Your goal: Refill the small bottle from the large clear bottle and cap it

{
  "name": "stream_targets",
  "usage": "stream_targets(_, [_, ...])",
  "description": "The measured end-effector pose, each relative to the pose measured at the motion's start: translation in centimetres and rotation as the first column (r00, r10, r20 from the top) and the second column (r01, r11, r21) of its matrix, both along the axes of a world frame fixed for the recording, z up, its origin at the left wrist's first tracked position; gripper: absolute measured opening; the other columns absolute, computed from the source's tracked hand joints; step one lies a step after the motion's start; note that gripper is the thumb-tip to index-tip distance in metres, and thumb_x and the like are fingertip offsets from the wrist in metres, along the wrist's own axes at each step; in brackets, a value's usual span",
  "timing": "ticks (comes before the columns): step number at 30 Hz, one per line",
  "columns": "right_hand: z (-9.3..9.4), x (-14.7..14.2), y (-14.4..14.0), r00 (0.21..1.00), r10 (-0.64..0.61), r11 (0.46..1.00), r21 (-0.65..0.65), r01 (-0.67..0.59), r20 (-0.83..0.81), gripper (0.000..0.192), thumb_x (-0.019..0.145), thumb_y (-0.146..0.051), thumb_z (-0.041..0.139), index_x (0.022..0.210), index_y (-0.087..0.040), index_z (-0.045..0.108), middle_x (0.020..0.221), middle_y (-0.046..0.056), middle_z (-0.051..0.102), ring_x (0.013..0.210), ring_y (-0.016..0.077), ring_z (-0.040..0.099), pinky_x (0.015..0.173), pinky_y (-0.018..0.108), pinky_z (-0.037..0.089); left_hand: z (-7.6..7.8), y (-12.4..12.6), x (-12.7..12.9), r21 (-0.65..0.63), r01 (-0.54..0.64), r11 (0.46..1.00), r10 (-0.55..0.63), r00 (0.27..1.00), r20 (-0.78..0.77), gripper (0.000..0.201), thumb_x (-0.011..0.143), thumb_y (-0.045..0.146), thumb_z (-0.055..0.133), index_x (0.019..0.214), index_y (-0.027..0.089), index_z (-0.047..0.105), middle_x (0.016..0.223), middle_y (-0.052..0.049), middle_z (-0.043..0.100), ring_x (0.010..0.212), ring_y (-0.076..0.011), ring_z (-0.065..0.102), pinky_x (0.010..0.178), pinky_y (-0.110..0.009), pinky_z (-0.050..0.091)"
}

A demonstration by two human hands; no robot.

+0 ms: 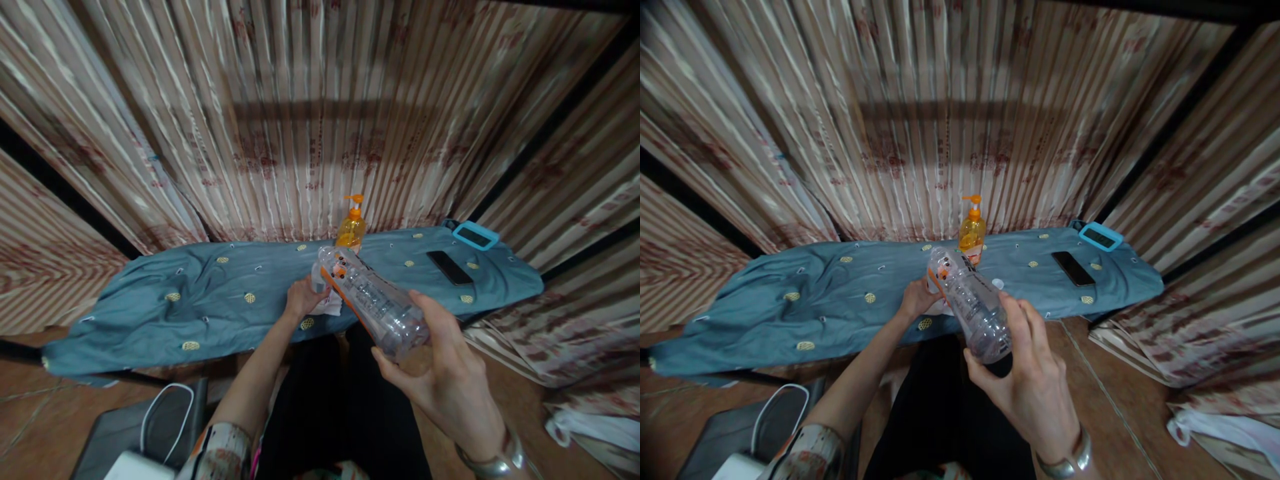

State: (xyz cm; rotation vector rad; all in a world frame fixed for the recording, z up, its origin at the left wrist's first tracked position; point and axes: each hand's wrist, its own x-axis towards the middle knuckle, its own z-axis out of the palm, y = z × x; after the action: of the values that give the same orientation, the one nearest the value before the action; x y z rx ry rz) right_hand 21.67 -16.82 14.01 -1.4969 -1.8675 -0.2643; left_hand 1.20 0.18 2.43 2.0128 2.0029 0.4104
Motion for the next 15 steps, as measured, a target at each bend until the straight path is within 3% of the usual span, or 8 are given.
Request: stream_targets(15, [-0.31, 0.15, 0.30, 1.000, 0.018, 0.999, 0.029, -0.018, -0.006, 0.070, 0.079, -0.042, 0.063, 0.139, -0.017, 0.037, 0.126, 0.015, 0.058, 0.111, 0.0283, 0.062, 0.096, 0.048, 0.053, -0.29, 0.20, 0.00, -0.020, -0.030, 0.999, 0.029, 1.000, -0.004, 0.061, 0.077, 0.066, 0.057, 0.116, 0.019, 0.063, 0.103, -0.011, 0.074, 0.099, -0.0274, 0.069, 0.080, -0.030, 0.051])
